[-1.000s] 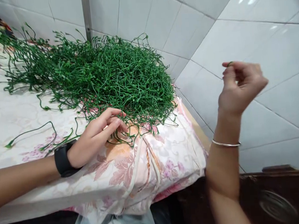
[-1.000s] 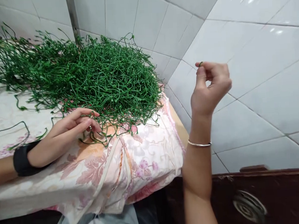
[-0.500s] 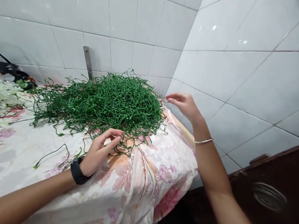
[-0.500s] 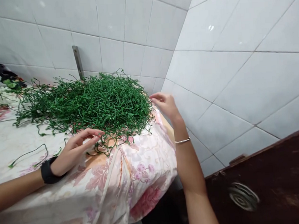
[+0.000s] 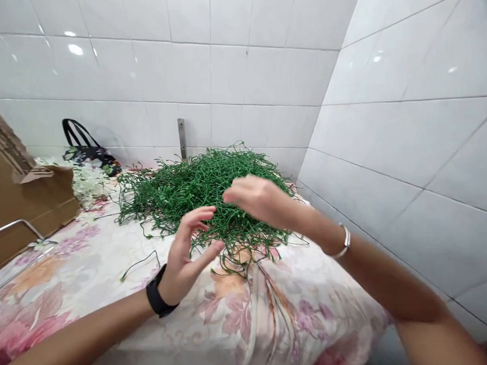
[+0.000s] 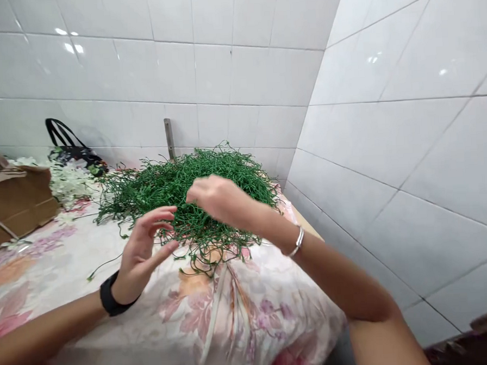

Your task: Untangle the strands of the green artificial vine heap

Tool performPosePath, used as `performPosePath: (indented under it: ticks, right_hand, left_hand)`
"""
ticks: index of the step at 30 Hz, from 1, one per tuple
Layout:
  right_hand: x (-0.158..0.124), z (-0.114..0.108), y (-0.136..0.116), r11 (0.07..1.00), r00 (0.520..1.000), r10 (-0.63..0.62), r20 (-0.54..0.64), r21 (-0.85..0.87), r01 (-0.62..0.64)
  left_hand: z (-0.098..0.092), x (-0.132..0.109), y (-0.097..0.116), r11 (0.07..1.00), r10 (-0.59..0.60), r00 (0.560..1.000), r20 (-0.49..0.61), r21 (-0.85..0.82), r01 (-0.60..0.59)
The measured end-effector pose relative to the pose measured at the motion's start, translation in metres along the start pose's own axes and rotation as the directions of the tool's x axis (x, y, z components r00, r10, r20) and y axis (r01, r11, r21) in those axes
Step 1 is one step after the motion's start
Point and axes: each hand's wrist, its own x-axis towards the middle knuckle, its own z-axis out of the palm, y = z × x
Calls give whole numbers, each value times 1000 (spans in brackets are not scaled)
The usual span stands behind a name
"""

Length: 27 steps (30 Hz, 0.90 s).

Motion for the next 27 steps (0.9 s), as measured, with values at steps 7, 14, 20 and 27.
performPosePath:
  ticks: [7,14,20,27]
  right_hand:
    - [72,12,107,881,904,412,-116,-204,-427]
    - [92,62,81,942,966,252,-58,-212,-259]
    - [103,62,-17,948,945,-249,212,254,193]
    - [69,103,-102,883,772,-461,438,143,446]
  left_hand:
    - [-53,56,-11,964,254,878,-405,182,-195]
    - [-93,78,-57,814,390,824,-411,573,-99]
    - [-105,79,-72,735,403,840,-363,675,-61]
    - [-117,79,-87,656,389,874,-291,753,-41]
